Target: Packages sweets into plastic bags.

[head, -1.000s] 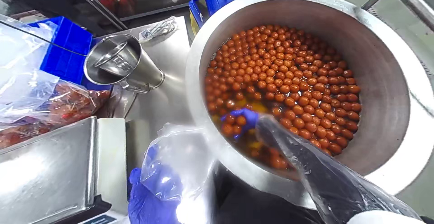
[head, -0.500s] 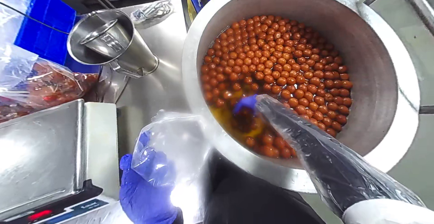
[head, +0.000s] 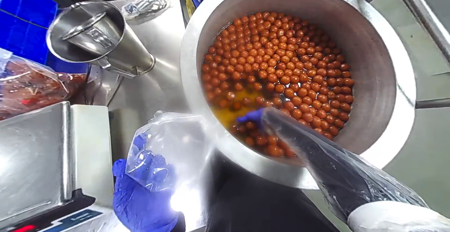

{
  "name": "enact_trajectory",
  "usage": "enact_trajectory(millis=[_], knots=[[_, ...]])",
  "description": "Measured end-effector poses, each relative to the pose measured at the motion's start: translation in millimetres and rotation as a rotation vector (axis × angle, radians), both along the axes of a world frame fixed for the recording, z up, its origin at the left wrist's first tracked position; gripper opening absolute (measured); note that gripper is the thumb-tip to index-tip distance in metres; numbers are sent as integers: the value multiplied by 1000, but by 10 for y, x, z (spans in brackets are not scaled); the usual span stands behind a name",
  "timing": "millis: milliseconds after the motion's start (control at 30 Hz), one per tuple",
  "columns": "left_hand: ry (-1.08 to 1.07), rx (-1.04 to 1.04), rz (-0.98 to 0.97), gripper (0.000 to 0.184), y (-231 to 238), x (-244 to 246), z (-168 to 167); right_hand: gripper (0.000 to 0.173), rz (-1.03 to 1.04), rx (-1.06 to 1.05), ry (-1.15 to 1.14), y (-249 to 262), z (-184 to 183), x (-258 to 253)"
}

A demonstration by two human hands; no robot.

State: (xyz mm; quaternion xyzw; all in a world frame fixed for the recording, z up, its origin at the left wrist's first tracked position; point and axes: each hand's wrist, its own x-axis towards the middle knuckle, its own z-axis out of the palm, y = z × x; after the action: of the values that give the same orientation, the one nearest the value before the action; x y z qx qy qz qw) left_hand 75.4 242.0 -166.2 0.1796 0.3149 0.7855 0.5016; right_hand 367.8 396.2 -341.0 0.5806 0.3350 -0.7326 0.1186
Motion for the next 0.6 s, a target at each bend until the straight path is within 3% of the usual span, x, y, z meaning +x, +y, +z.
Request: enact_trajectory(millis=[167,233,333,400,467,533,600], knots=[[67,-12,69,33,39,65,73,52,142,69,-190,-65,533,-107],[-25,20,45,36,43,53,53,54,177,41,-157,-51,405,-88],[-123,71,-27,38,31,29,31,54,65,22,-255,-122,528,-136],[-136,91,-56,38,18,-19,-34,42,34,-34,-190,-120,722,-193],[-120,82,-57,36,15,-29,-45,35,41,-132,17,-42,695,-117],[-134,76,-64,33,3,-14,-22,28,13,-49,-105,-155,754,-272],[-126,73,-56,32,7,19,10,36,79,-50,-8,-132,438,-190]])
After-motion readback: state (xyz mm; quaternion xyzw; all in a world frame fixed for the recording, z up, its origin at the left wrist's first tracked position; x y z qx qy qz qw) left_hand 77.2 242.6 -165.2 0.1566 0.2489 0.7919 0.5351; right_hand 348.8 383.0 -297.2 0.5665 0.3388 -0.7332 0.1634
